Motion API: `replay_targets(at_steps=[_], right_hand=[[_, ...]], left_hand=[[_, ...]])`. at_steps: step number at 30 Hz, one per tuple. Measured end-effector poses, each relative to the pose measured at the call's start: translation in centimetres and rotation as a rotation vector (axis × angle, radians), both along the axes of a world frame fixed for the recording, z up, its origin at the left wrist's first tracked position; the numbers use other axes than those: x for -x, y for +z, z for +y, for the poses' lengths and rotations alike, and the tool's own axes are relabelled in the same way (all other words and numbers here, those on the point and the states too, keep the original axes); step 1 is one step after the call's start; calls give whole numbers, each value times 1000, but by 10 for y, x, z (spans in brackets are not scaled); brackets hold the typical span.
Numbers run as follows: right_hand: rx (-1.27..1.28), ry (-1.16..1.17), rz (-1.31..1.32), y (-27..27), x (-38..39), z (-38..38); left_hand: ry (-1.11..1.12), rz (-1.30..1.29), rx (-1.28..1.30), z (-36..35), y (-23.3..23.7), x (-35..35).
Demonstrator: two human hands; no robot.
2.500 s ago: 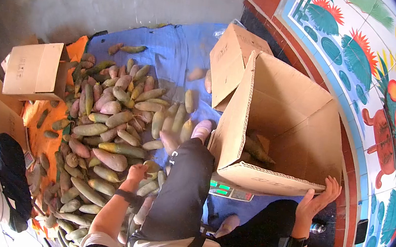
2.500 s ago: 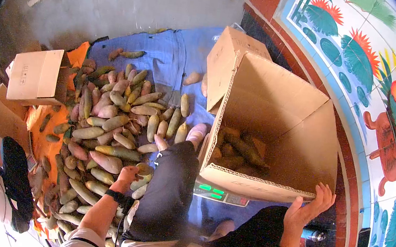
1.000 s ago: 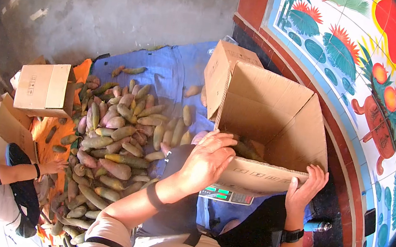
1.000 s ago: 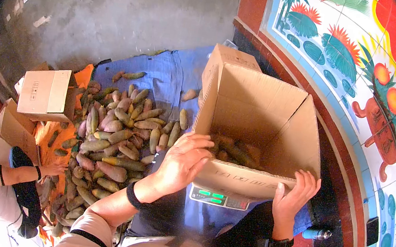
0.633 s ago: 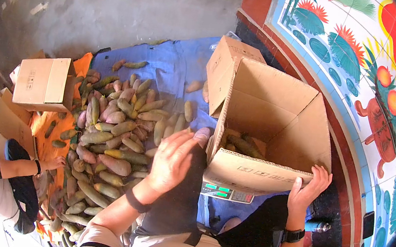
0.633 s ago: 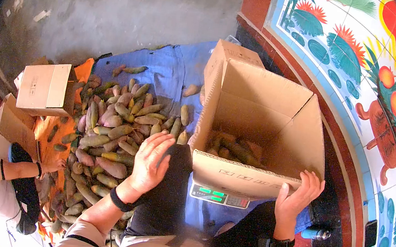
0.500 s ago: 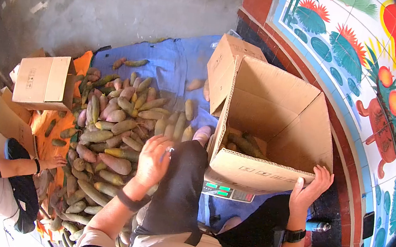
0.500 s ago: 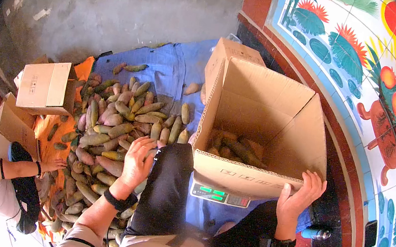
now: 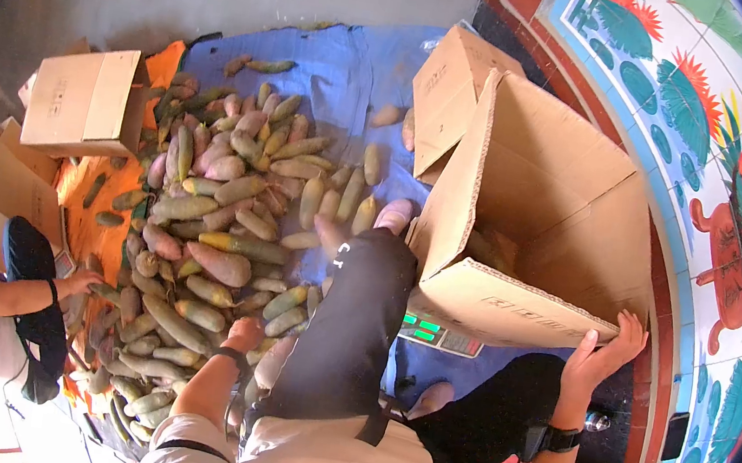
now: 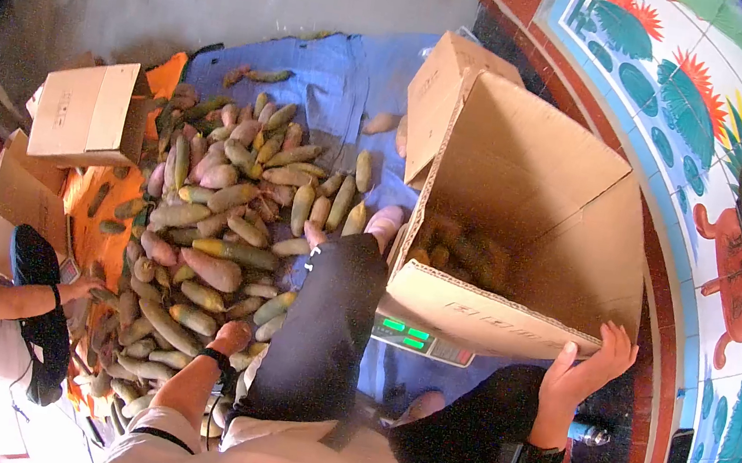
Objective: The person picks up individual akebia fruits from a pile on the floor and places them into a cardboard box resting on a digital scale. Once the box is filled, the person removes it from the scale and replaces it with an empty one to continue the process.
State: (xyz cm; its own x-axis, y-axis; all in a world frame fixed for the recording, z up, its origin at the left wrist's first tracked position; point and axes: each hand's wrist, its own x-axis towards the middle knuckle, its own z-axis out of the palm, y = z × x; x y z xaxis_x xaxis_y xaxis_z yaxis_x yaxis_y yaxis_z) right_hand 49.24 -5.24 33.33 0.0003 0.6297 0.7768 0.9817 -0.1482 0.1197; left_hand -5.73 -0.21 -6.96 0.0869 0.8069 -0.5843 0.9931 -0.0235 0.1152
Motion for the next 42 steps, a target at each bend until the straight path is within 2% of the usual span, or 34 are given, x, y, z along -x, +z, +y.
replay_targets(at_steps=[1, 2, 4, 5, 8, 9, 11, 12, 15, 19, 21, 22, 25, 27, 30, 37, 39, 40, 42], right_hand=[[-5, -10, -12, 0, -1, 0], [-11, -19, -24, 0, -1, 1], [5, -14, -21, 1, 0, 1], [-2, -13, -17, 1, 0, 1], [1, -16, 0, 2, 1, 2], [-1, -26, 17, 1, 1, 2], [1, -27, 14, 2, 2, 1], [-5, -32, 14, 1, 2, 1], [3, -41, 8, -1, -4, 1], [-3, -34, 28, -2, -6, 1], [-7, -40, 41, -4, -9, 0], [-10, -43, 36, -3, -8, 1], [6, -53, 18, 0, -5, 0], [13, -47, 19, -1, -6, 0], [9, -64, 26, -3, -8, 1], [10, -70, 15, -5, -11, 1], [7, -78, 10, -5, -10, 2], [7, -78, 12, -5, -11, 2], [28, -72, -8, -5, -13, 1]], left_hand=[[-47, 17, 125, -8, -37, 14], [-42, 14, 140, -17, -20, 7], [269, -124, 145, -25, 53, -23], [218, -70, 240, -27, 39, -20], [97, -156, 268, -35, 56, -32], [131, -30, 347, -31, 52, -39], [145, -51, 312, -38, 59, -48], [156, -67, 267, -37, 78, -57], [80, -5, 239, -38, 61, -60], [101, -29, 327, -40, -1, -62], [-70, 7, 156, -43, -13, -67], [-73, 2, 154, -42, -19, -70], [-145, -15, 108, -41, -13, -80], [-65, -13, 86, -41, -13, -84], [-91, -2, 151, -31, 24, -93], [-167, 80, 174, -24, 34, -98], [235, 41, 183, -23, 25, -100], [235, 42, 182, -22, 28, -99], [-33, -14, 206, -22, 38, -97]])
